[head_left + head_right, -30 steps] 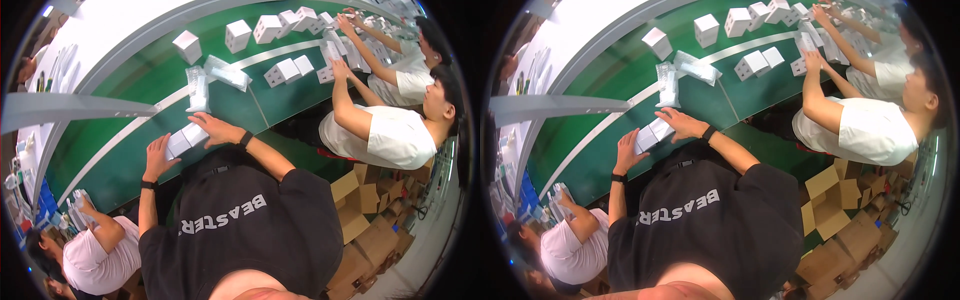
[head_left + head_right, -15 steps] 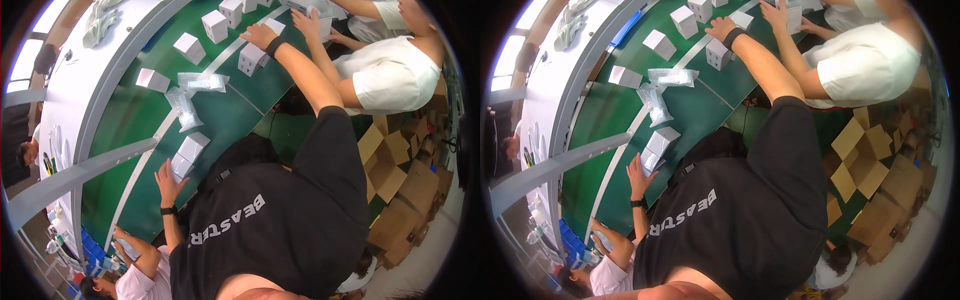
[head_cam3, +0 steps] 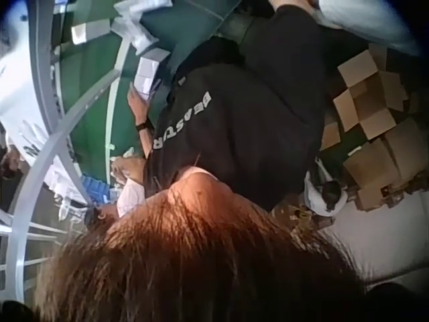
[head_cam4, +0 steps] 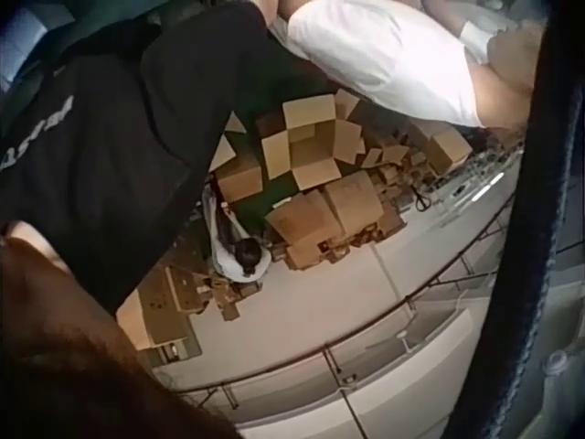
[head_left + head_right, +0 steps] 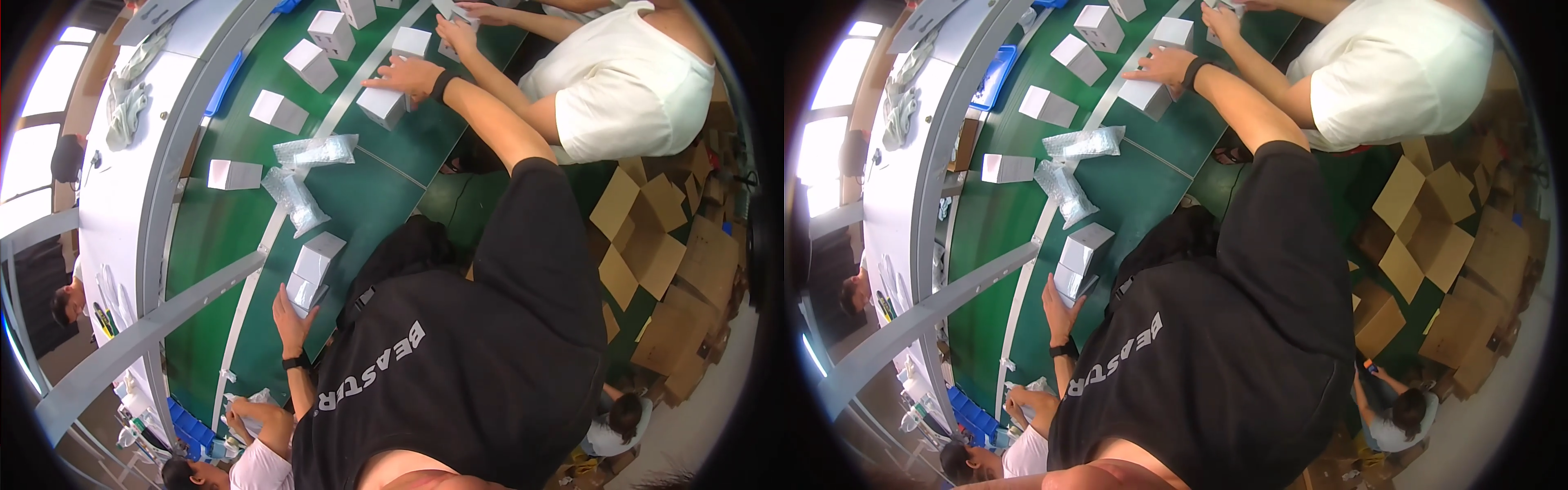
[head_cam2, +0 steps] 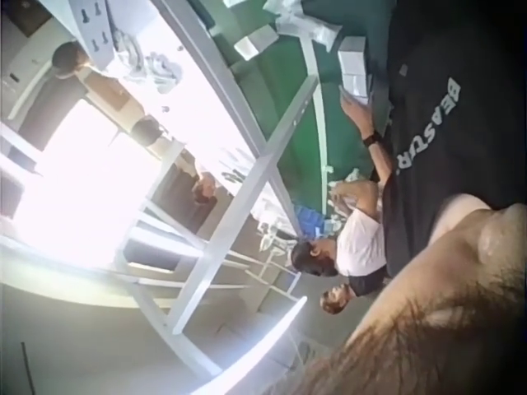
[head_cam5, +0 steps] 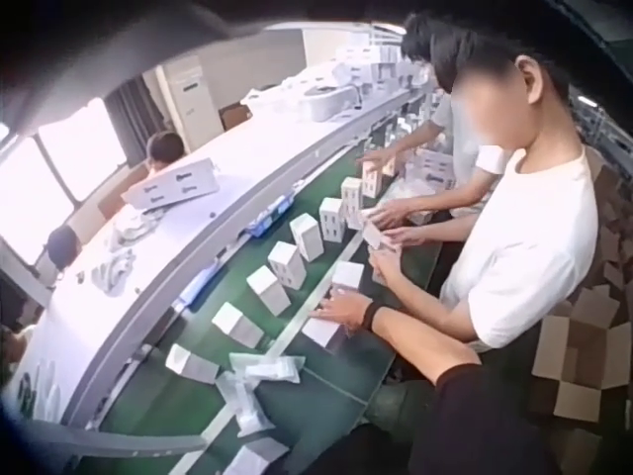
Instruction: The person gathers white boxes from a table, stacks them, and places the stacks into a cardboard box. This process is repeated as the person continues to fill the box with rows of white boxes.
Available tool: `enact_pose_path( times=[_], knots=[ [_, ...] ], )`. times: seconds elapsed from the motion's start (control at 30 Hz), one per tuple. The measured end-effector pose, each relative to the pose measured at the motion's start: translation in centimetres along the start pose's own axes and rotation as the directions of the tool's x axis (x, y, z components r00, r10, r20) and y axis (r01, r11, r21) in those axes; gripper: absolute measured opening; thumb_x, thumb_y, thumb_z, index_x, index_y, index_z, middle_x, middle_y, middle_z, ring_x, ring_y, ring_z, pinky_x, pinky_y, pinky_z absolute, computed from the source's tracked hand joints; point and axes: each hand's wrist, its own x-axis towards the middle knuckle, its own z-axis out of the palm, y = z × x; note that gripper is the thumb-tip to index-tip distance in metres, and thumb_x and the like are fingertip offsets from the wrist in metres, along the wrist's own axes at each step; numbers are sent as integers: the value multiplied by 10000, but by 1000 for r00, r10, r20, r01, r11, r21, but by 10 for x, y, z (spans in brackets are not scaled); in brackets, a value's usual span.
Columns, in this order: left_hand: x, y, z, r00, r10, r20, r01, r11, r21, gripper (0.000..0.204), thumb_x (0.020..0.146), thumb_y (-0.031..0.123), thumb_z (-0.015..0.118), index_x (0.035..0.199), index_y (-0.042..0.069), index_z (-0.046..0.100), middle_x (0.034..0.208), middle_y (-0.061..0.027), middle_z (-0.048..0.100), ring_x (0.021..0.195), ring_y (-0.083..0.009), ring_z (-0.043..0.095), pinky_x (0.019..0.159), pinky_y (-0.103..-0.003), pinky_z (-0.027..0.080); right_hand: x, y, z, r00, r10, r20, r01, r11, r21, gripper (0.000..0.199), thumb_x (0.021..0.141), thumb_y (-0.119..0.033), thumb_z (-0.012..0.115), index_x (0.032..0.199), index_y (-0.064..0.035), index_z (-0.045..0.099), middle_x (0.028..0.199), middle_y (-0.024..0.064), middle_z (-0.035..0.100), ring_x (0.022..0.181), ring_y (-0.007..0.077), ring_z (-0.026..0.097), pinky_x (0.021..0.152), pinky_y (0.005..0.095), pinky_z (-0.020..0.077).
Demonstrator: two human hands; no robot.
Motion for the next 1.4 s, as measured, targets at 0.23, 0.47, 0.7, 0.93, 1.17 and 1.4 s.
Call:
enact_pose_path(
  times=[0.23,0.47,0.7,0.93,1.17,1.4],
  knots=[
    [8,4,1,999,-41,-14,40,998,-48,1062,683,300,904,1536,35,329,1407,-224,492,1296,-417,460,1090,-480,405,-5,6,14,998,55,-31,-50,988,146,908,628,-241,876,1438,-236,467,1156,117,571,1041,382,590,806,470,556],
    [-17,18,8,967,-208,-150,197,977,-82,1068,640,280,926,1525,60,371,1401,-191,485,1311,-393,446,1092,-468,415,-11,-134,-36,995,-3,-100,29,966,258,750,682,-207,824,1372,-240,531,1195,104,552,1112,354,548,793,456,563],
    [-20,12,18,941,-228,-249,193,969,-156,1004,609,279,937,1474,89,465,1411,-145,485,1302,-383,445,1074,-468,440,18,-263,-29,988,-130,-79,150,924,352,862,625,-195,884,1396,-264,504,1261,106,538,1224,384,492,824,480,536],
    [-3,-6,1,972,-198,-128,167,962,-218,903,622,308,926,1407,83,544,1299,-141,588,1227,-367,517,1026,-455,482,42,-292,-24,995,-60,-77,78,963,258,955,582,-235,917,1431,-277,482,1264,104,529,1285,370,445,880,497,496],
    [50,-94,-15,998,52,-23,-56,964,-261,893,632,394,913,1363,13,568,1222,-192,633,1139,-361,576,1001,-435,486,66,-297,-27,996,-27,88,-28,817,576,951,539,-218,926,1406,-261,539,1263,74,550,1241,388,435,883,556,487],
    [89,-52,-50,945,277,173,-252,955,-153,878,638,367,916,1364,14,571,1220,-195,634,1137,-351,582,996,-425,475,-31,-321,-39,936,314,161,-346,724,597,902,546,-190,913,1379,-239,570,1208,80,569,1185,382,445,871,560,482]
  ],
)
